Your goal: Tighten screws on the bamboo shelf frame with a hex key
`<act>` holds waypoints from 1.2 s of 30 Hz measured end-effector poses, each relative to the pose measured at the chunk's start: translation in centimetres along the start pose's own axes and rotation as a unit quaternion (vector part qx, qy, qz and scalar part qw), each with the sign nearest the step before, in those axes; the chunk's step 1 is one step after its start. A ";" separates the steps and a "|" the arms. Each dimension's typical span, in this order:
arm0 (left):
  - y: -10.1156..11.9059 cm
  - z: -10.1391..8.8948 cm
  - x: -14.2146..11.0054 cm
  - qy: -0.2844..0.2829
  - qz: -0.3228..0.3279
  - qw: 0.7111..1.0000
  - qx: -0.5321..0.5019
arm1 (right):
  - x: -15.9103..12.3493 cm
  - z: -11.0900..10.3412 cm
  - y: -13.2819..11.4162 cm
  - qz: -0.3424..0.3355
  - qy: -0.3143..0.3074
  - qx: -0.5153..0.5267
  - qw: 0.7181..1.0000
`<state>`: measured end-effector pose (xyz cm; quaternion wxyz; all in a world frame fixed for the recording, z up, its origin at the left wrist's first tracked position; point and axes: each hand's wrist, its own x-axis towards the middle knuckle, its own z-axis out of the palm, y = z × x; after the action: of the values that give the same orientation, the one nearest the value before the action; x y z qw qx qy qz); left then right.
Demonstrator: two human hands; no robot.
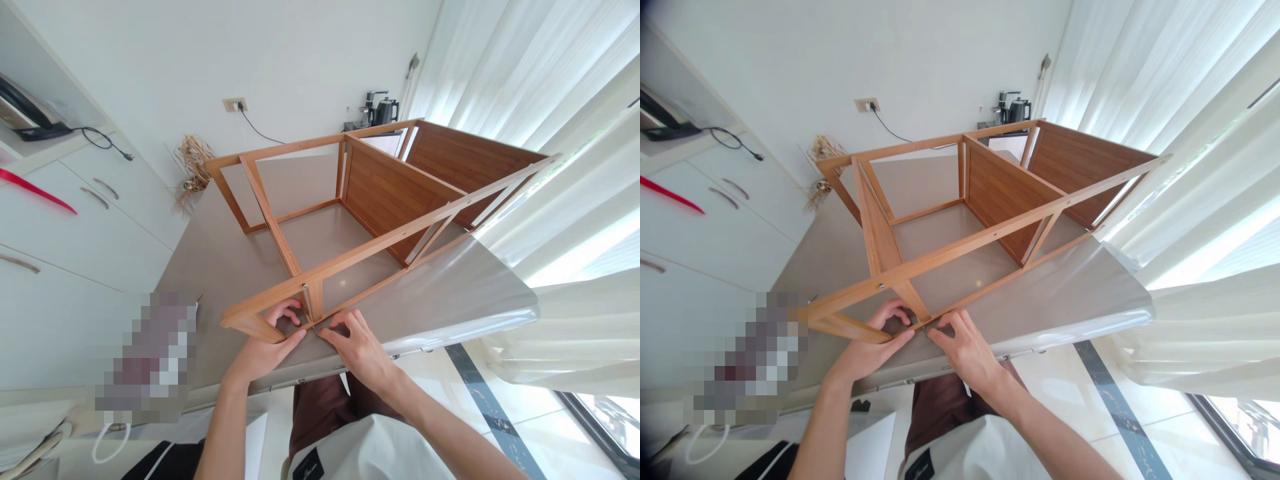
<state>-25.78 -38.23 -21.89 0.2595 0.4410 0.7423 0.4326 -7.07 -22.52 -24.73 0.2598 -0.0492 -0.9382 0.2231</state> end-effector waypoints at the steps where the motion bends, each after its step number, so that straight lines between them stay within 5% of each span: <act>1: 0.0 0.0 0.0 -0.001 0.002 1.000 0.000 | 0.0 0.0 0.0 0.001 0.001 0.001 1.000; 36: 0.0 0.1 -0.1 0.011 0.029 0.999 -0.017 | 2.7 -2.4 -1.8 -0.119 -0.109 -0.157 0.974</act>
<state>-25.62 -38.27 -21.97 0.2460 0.4534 0.7244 0.4574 -8.10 -22.58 -20.82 0.1703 0.0476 -0.9832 0.0447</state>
